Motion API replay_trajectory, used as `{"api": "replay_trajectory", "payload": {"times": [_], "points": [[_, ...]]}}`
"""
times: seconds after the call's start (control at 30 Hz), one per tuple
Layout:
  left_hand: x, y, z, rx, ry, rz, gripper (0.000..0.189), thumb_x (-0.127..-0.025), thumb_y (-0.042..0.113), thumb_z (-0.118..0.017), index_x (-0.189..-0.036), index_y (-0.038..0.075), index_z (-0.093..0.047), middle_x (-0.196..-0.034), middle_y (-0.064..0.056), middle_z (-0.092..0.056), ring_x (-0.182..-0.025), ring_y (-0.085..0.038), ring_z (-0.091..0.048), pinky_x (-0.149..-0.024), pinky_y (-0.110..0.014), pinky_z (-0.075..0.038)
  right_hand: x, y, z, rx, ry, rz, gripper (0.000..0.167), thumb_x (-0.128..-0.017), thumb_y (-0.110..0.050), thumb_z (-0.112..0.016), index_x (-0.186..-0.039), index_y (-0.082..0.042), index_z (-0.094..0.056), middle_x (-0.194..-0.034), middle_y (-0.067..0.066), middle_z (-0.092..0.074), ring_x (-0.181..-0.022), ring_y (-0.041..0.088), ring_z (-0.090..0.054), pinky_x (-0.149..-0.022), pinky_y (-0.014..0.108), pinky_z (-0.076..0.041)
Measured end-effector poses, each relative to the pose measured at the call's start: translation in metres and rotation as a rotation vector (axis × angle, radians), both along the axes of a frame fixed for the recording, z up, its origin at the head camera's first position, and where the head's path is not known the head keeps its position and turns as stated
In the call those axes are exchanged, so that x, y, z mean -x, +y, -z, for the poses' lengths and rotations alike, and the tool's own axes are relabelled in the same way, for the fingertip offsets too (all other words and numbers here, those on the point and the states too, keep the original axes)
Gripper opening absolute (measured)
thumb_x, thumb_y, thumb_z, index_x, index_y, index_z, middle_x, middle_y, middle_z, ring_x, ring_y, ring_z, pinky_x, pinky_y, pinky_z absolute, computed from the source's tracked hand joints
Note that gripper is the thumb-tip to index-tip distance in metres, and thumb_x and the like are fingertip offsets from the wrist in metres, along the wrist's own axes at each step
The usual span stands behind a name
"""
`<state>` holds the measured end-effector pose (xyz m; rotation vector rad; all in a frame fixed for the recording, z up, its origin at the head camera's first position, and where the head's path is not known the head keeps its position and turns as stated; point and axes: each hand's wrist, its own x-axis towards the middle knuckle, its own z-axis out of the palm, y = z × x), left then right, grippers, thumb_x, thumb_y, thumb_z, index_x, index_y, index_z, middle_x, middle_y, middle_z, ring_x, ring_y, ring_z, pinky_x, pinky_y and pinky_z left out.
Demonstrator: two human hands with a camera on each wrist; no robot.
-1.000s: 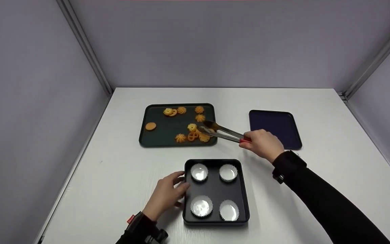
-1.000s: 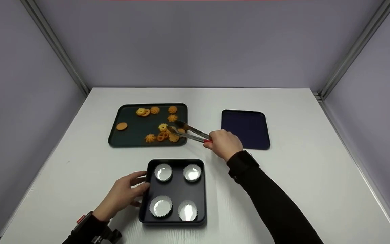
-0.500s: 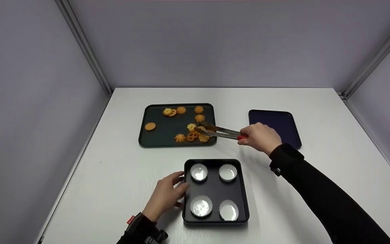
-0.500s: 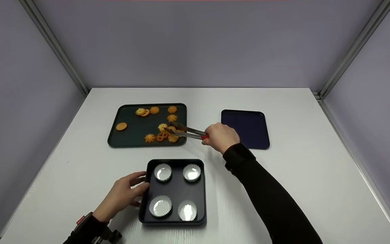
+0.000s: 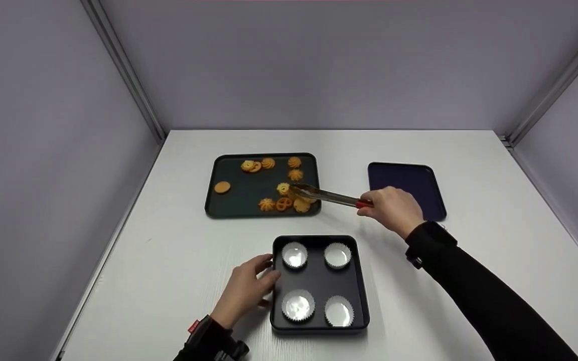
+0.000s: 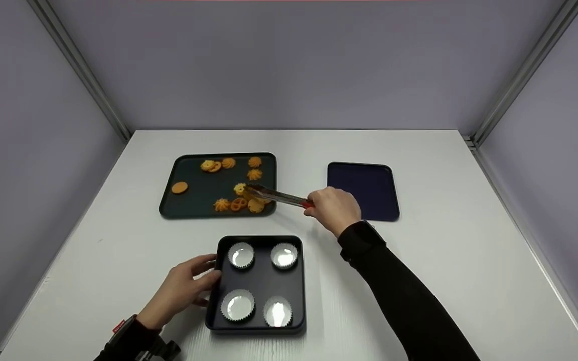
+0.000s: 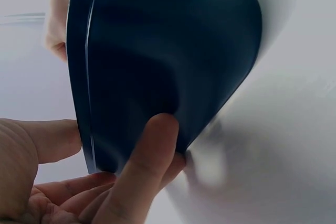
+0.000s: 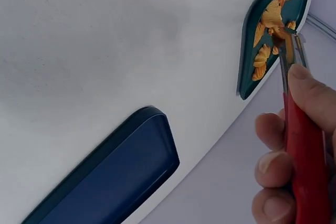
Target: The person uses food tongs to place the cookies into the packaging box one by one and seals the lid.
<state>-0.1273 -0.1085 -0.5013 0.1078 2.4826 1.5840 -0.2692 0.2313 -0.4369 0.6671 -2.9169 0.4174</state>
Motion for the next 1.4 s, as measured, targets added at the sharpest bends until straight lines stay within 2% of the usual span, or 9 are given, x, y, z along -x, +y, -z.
{"api": "replay_trajectory", "payload": {"times": [0.1,0.17,0.53,0.73,0.83,0.93,1.03,1.13,1.4], "points": [[0.0,0.0,0.0,0.06,0.041,-0.002,0.051,-0.098,0.024,-0.069,-0.141,-0.001,-0.058,-0.135,-0.025,-0.063,-0.122,-0.037,-0.063,-0.098,-0.051,-0.054,-0.001,0.003,0.002,0.004,0.02,-0.006,0.021,-0.085,-0.033,-0.083,-0.096,-0.016,-0.079,-0.08,-0.002,-0.074,-0.065,0.018,-0.063,-0.058,0.043,-0.051],[0.0,0.0,0.0,0.099,0.064,-0.004,0.05,-0.098,0.025,-0.069,-0.14,0.0,-0.059,-0.133,-0.023,-0.066,-0.129,-0.037,-0.058,-0.109,-0.053,-0.045,-0.002,0.005,0.002,0.004,0.03,-0.01,0.02,-0.085,-0.033,-0.083,-0.095,-0.017,-0.078,-0.079,-0.002,-0.073,-0.064,0.018,-0.062,-0.057,0.043,-0.05],[0.0,-0.001,0.002,0.094,0.067,-0.003,0.049,-0.098,0.023,-0.069,-0.139,-0.001,-0.059,-0.133,-0.024,-0.065,-0.129,-0.039,-0.058,-0.109,-0.054,-0.045,-0.005,0.013,0.005,0.003,0.051,-0.005,0.017,-0.087,-0.033,-0.081,-0.094,-0.017,-0.078,-0.077,-0.002,-0.072,-0.061,0.017,-0.057,-0.054,0.041,-0.048],[0.0,-0.001,0.001,0.073,0.045,0.002,0.05,-0.099,0.023,-0.068,-0.14,-0.002,-0.057,-0.136,-0.026,-0.062,-0.131,-0.04,-0.056,-0.1,-0.049,-0.054,-0.008,0.024,0.006,0.068,0.097,0.005,0.016,-0.087,-0.031,-0.082,-0.093,-0.016,-0.078,-0.075,-0.001,-0.071,-0.061,0.018,-0.057,-0.054,0.042,-0.048],[0.0,-0.001,0.001,0.078,0.049,0.001,0.05,-0.099,0.023,-0.068,-0.14,-0.002,-0.058,-0.135,-0.026,-0.063,-0.131,-0.039,-0.056,-0.101,-0.048,-0.053,-0.01,0.03,0.004,0.116,0.093,0.016,0.013,-0.088,-0.031,-0.082,-0.09,-0.019,-0.078,-0.073,-0.005,-0.069,-0.06,0.016,-0.054,-0.054,0.038,-0.045],[0.0,0.0,0.001,0.064,0.047,0.006,0.051,-0.099,0.023,-0.069,-0.141,-0.003,-0.057,-0.136,-0.027,-0.062,-0.129,-0.039,-0.057,-0.095,-0.045,-0.057,-0.016,0.038,0.0,0.164,0.097,0.012,0.01,-0.088,-0.03,-0.082,-0.089,-0.02,-0.079,-0.072,-0.007,-0.069,-0.06,0.014,-0.051,-0.054,0.032,-0.041],[-0.001,-0.001,0.0,0.013,0.008,0.006,0.053,-0.099,0.023,-0.068,-0.143,-0.003,-0.054,-0.137,-0.03,-0.059,-0.12,-0.038,-0.064,-0.077,-0.039,-0.062,-0.024,0.047,-0.004,0.198,0.114,-0.014,0.01,-0.087,-0.028,-0.083,-0.091,-0.019,-0.08,-0.073,-0.008,-0.07,-0.06,0.011,-0.05,-0.053,0.028,-0.04],[-0.002,-0.001,0.0,-0.042,-0.031,0.0,0.054,-0.1,0.022,-0.067,-0.145,-0.003,-0.052,-0.137,-0.034,-0.058,-0.108,-0.035,-0.07,-0.062,-0.034,-0.062,-0.034,0.058,-0.009,0.213,0.134,-0.047,0.01,-0.086,-0.026,-0.083,-0.092,-0.018,-0.08,-0.071,-0.011,-0.068,-0.059,0.008,-0.048,-0.052,0.025,-0.039],[0.0,0.0,0.002,-0.082,-0.061,-0.003,0.054,-0.101,0.02,-0.066,-0.147,-0.003,-0.05,-0.131,-0.032,-0.062,-0.093,-0.03,-0.074,-0.059,-0.035,-0.062,-0.059,0.089,-0.022,0.225,0.114,-0.11,0.011,-0.086,-0.019,-0.084,-0.097,-0.018,-0.081,-0.074,-0.014,-0.07,-0.058,0.0,-0.048,-0.052,0.017,-0.04]]}}
